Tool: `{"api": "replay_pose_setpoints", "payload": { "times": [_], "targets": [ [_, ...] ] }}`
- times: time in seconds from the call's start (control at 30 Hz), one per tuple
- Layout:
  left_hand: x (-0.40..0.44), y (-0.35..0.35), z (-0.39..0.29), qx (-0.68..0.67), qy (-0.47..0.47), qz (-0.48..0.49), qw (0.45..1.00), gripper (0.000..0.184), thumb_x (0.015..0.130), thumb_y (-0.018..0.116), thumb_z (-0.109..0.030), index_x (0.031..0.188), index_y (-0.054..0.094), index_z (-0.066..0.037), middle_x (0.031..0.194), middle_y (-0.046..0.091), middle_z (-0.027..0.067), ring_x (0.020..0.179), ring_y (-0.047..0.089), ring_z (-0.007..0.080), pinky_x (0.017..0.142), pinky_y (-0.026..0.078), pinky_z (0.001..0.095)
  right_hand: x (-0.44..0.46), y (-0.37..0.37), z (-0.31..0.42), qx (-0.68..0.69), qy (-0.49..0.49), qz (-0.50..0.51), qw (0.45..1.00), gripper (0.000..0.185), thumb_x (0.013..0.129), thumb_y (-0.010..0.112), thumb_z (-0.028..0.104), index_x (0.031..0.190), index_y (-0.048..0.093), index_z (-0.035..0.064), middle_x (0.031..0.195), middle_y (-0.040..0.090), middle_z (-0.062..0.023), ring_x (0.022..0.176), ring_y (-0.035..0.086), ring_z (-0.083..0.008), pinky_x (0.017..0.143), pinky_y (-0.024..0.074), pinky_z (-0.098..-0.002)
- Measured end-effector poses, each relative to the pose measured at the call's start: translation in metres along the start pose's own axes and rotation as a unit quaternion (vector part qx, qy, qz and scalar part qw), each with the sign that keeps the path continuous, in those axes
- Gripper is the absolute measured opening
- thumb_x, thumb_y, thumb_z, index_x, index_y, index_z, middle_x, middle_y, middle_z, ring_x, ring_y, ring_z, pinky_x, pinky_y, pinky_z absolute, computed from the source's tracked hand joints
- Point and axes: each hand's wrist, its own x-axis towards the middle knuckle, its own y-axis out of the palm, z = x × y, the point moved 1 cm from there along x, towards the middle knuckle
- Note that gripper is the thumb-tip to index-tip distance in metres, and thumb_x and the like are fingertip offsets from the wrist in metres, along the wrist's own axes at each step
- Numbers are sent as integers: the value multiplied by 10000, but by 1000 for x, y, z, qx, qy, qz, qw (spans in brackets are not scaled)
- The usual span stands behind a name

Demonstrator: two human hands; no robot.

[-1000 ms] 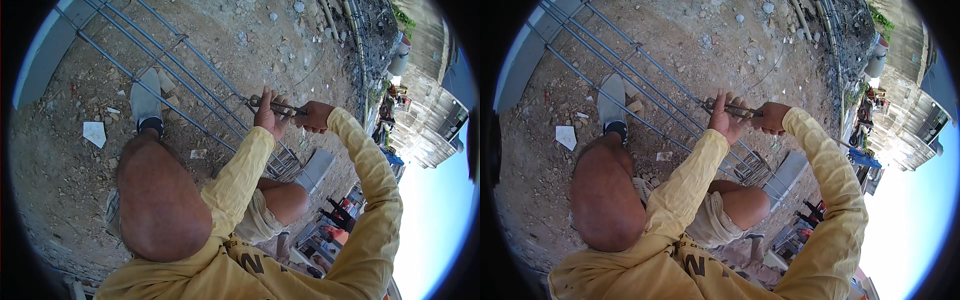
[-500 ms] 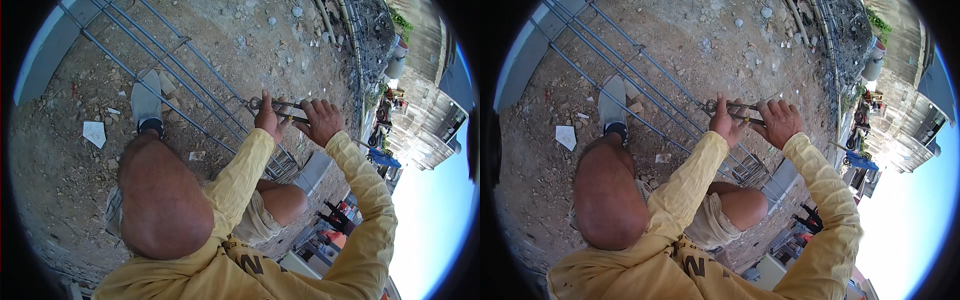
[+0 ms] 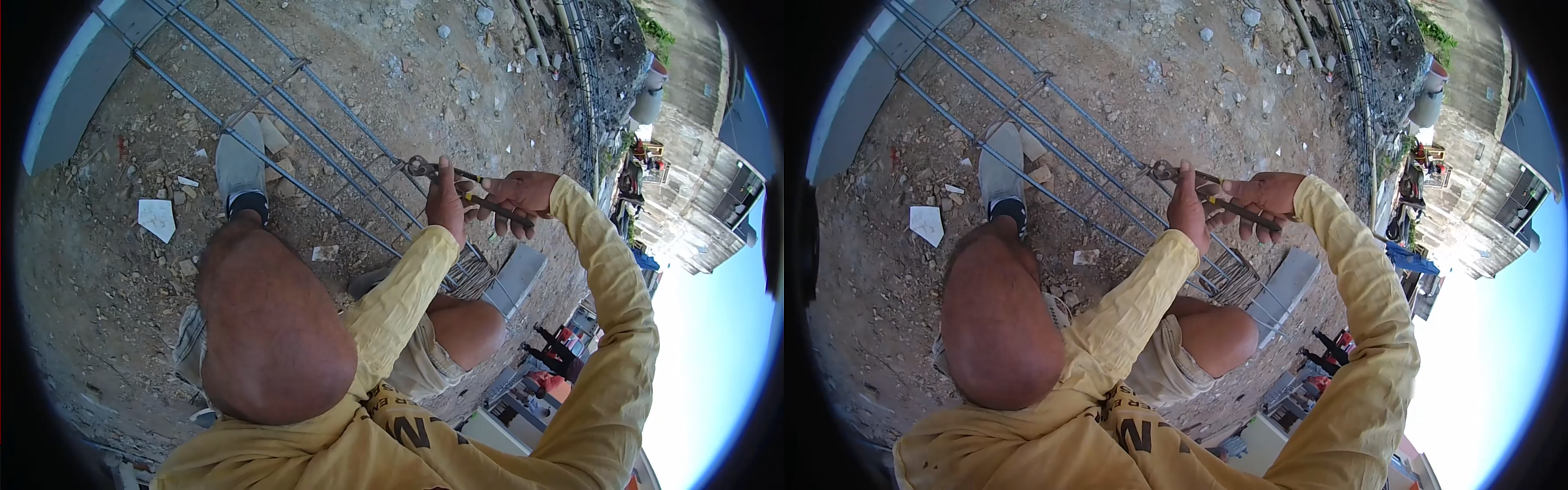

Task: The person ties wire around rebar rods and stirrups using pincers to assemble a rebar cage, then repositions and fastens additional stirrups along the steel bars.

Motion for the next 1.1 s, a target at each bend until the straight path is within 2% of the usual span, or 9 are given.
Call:
{"api": "replay_pose_setpoints", "payload": {
  "times": [0.17,0.27,0.4,0.53,0.57,0.67,0.8,0.97,1.1],
  "targets": [
    [-3,-7,8,70,52,-4,996,506,969,426,-551,997,520,-55,774,545,24,528,524,110,413,400,245,11,-7,-7,17,10,-16,1000,594,980,412,536,1065,650,-1,846,705,-149,633,681,-224,588,560,-362],
    [-7,-16,13,118,70,-11,990,479,985,425,-508,980,523,-39,770,544,36,494,505,116,412,407,253,20,1,-14,-225,-145,-250,930,501,976,448,473,1068,656,26,841,708,-122,713,691,-255,698,544,-404],
    [-3,-28,17,138,114,-25,984,443,985,431,-504,934,518,-73,679,502,8,447,483,109,371,348,260,-1,42,-6,-390,-54,-484,782,391,958,471,432,1026,664,99,914,703,-141,879,663,-354,794,507,-451],
    [-16,-33,-1,35,100,28,994,282,992,449,-397,911,528,-138,648,473,-29,438,439,98,356,275,258,-13,50,-48,-248,-24,-590,768,386,958,473,432,1012,658,97,954,693,-166,902,654,-373,803,498,-480],
    [-13,-38,-3,34,98,37,994,212,981,464,-355,895,534,-174,648,467,-53,459,439,89,362,257,251,-8,50,-73,-229,-65,-642,729,380,957,494,409,983,657,66,858,694,-176,789,685,-325,721,518,-441],
    [-15,-45,-27,-136,-14,75,988,212,981,461,-343,869,539,-181,650,469,-73,486,454,71,368,269,238,-21,79,-119,53,-157,-621,766,406,961,510,398,909,642,17,684,658,-141,598,660,-228,595,503,-356],
    [13,-47,-60,-305,-49,201,930,205,988,441,-274,835,548,-188,645,475,-83,481,413,41,372,276,212,-33,154,-174,244,-271,-642,675,402,995,492,357,815,604,15,550,539,-30,466,506,-102,483,405,-271],
    [32,-18,-38,93,-36,132,986,171,951,432,-203,827,542,-162,632,460,-56,477,416,57,375,289,226,-38,232,-230,434,-424,-643,467,354,1024,461,339,865,568,42,609,512,-22,523,499,-118,530,442,-280],
    [15,-36,-27,526,-27,20,850,172,925,415,-177,881,575,-133,618,430,-46,446,382,71,363,267,237,-35,252,-251,503,-535,-627,259,325,1029,446,333,903,536,48,736,548,-53,662,557,-168,651,511,-327]
  ]
}}
